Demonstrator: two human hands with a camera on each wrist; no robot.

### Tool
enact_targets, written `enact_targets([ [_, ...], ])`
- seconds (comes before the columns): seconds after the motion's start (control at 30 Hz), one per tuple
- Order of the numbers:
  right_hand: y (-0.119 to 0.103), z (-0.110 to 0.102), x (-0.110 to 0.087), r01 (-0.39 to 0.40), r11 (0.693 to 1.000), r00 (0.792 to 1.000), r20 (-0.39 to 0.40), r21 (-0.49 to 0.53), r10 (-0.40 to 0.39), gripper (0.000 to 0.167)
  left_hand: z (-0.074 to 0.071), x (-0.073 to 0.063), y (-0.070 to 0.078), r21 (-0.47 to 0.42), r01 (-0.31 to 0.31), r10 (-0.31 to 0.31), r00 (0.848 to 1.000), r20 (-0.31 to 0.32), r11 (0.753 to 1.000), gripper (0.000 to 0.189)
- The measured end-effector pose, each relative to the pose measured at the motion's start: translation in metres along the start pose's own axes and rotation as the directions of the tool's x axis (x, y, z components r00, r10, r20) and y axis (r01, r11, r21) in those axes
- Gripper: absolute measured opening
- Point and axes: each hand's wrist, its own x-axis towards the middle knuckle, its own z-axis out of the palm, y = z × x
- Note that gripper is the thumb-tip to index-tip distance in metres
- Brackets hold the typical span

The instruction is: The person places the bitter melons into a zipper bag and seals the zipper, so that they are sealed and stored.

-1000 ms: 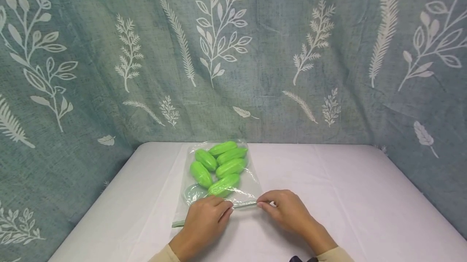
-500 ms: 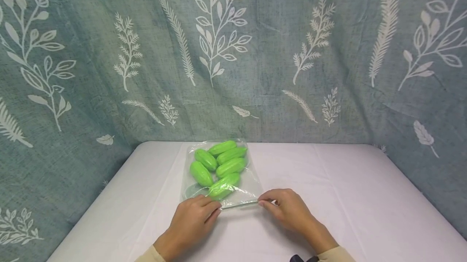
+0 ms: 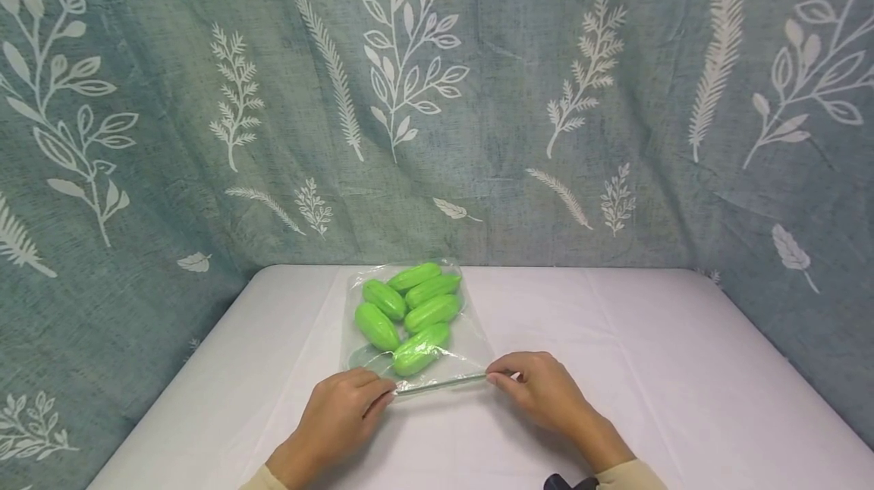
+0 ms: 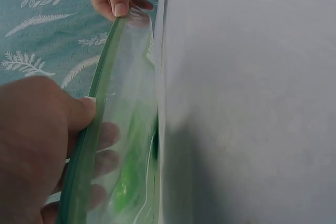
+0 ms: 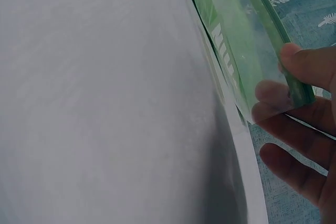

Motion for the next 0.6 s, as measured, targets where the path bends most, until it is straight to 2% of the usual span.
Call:
enact_targets([
  [0.6,0.003,-0.005,-0.002,-0.104,0.993,0.994,0.045,0.049,0.102,0.01,-0.011,-0.007,-0.007,-0.047,0.074,-0.073,0.997,0.017,0.996,0.01],
])
